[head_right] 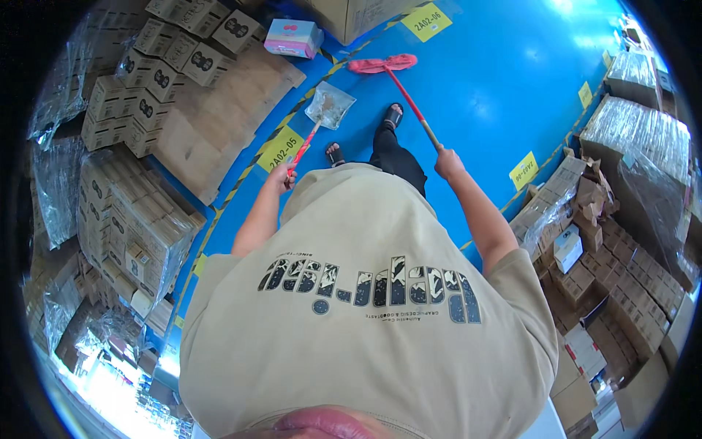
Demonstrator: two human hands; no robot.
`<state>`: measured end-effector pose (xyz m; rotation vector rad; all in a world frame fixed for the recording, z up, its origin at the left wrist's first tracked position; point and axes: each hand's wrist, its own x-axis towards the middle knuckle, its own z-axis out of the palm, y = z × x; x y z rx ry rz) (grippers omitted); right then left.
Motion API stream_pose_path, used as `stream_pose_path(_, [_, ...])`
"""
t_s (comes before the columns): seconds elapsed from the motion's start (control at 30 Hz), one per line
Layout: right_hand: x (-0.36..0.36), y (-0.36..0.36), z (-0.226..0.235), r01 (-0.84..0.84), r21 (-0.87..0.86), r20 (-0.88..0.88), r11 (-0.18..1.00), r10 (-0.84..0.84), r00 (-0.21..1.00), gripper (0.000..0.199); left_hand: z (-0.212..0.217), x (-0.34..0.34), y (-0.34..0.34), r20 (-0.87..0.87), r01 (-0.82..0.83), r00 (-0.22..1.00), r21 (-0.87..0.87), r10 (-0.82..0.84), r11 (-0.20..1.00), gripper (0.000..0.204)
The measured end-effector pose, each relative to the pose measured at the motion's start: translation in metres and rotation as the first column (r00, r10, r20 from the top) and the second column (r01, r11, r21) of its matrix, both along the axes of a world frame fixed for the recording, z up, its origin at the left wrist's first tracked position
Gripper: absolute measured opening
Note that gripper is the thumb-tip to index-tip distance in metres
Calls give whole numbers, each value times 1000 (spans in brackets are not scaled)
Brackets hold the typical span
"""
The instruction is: Sweeping the floor with a broom and dustpan in a warehouse.
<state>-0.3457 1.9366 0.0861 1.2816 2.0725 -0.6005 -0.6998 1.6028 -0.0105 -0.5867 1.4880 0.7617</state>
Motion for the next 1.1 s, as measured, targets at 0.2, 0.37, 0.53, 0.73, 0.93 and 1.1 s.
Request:
stream_pose_path(0.2, [58, -76, 31, 68, -24, 41, 997, -67, 997, 44, -4, -18, -27, 30, 75, 997, -19, -74, 997, 15])
stream_pose_path(0.37, [108, -108, 50, 58, -45, -130, 997, -63, 990, 43, -6, -20, -28, 44, 109, 993, -32, -107, 994, 12])
stream_pose_path(0.53, [100, -127, 98, 658, -365, -73, 659, -724, 686, 51, -6, -26, -12, 29, 206, 978, -35, -205, 978, 12])
stream_pose_path(0.73, [70, -120, 95, 633, -387, -171, 671, -726, 666, 49, -7, -36, 27, 42, 386, 922, -55, -384, 921, 14])
stream_pose_path(0.93, [28, -110, 85, 527, -362, -157, 769, -608, 778, 45, 16, -41, 61, 31, 487, 873, -124, -487, 865, 16])
stream_pose_path(1.1, [16, -109, 93, 442, -452, -136, 774, -550, 824, 45, 13, -44, 67, 26, 516, 855, -150, -519, 843, 17])
